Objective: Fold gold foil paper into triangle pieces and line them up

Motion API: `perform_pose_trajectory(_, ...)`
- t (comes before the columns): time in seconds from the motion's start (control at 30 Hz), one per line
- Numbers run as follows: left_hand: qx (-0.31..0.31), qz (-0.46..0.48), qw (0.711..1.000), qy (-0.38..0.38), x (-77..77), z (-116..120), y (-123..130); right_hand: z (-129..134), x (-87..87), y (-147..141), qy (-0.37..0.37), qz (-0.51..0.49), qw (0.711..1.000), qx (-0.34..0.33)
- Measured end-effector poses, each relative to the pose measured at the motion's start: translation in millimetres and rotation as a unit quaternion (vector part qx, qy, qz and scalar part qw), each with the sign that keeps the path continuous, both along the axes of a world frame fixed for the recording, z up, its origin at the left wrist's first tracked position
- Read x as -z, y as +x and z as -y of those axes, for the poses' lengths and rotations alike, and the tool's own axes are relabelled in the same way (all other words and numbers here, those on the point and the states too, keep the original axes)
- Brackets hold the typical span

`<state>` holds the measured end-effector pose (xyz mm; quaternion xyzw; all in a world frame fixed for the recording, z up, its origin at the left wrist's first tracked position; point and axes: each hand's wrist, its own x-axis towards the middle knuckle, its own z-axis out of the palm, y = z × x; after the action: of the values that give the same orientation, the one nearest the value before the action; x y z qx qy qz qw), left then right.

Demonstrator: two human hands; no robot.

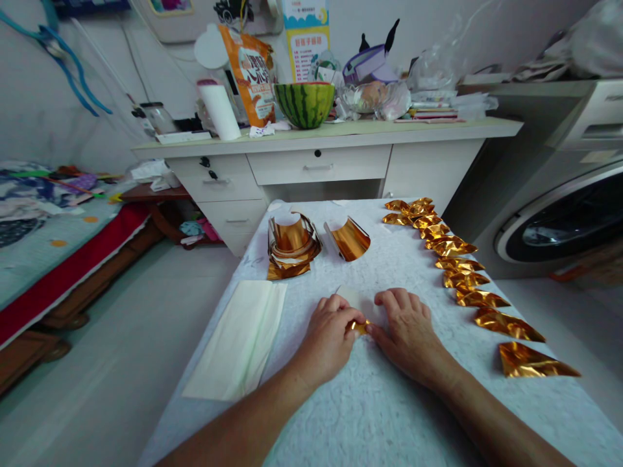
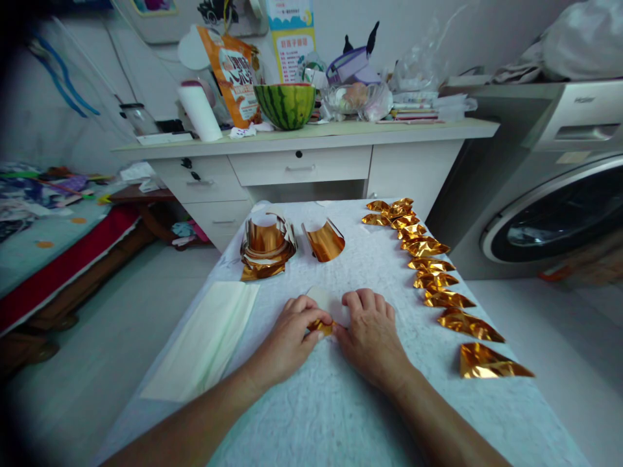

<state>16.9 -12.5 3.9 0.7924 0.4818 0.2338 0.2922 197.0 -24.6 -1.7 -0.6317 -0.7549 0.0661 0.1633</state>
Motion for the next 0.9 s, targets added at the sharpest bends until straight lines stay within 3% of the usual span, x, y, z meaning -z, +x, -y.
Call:
perform_pose_trajectory(0.27, 0.0, -0.004, 1.0, 0.004, 0.2, -1.0, 0.8, -2.1, -1.2, 12.5, -0.024, -0.016, 1.0, 0.002)
perform_pose_trajectory(0.7, 0.031, 0.013, 0.999, 0.041, 1.6, -2.5, -4.0, -6.3, -2.0, 15.6, 0.012, -0.08, 0.996, -0.028)
perform_pose_trajectory(0.9, -0.086, 0.019, 0.993, 0.085, 0.0, 0.1, -2.6, -5.6, 1.3, 12.6, 0.01, -0.041, 0.999, -0.033)
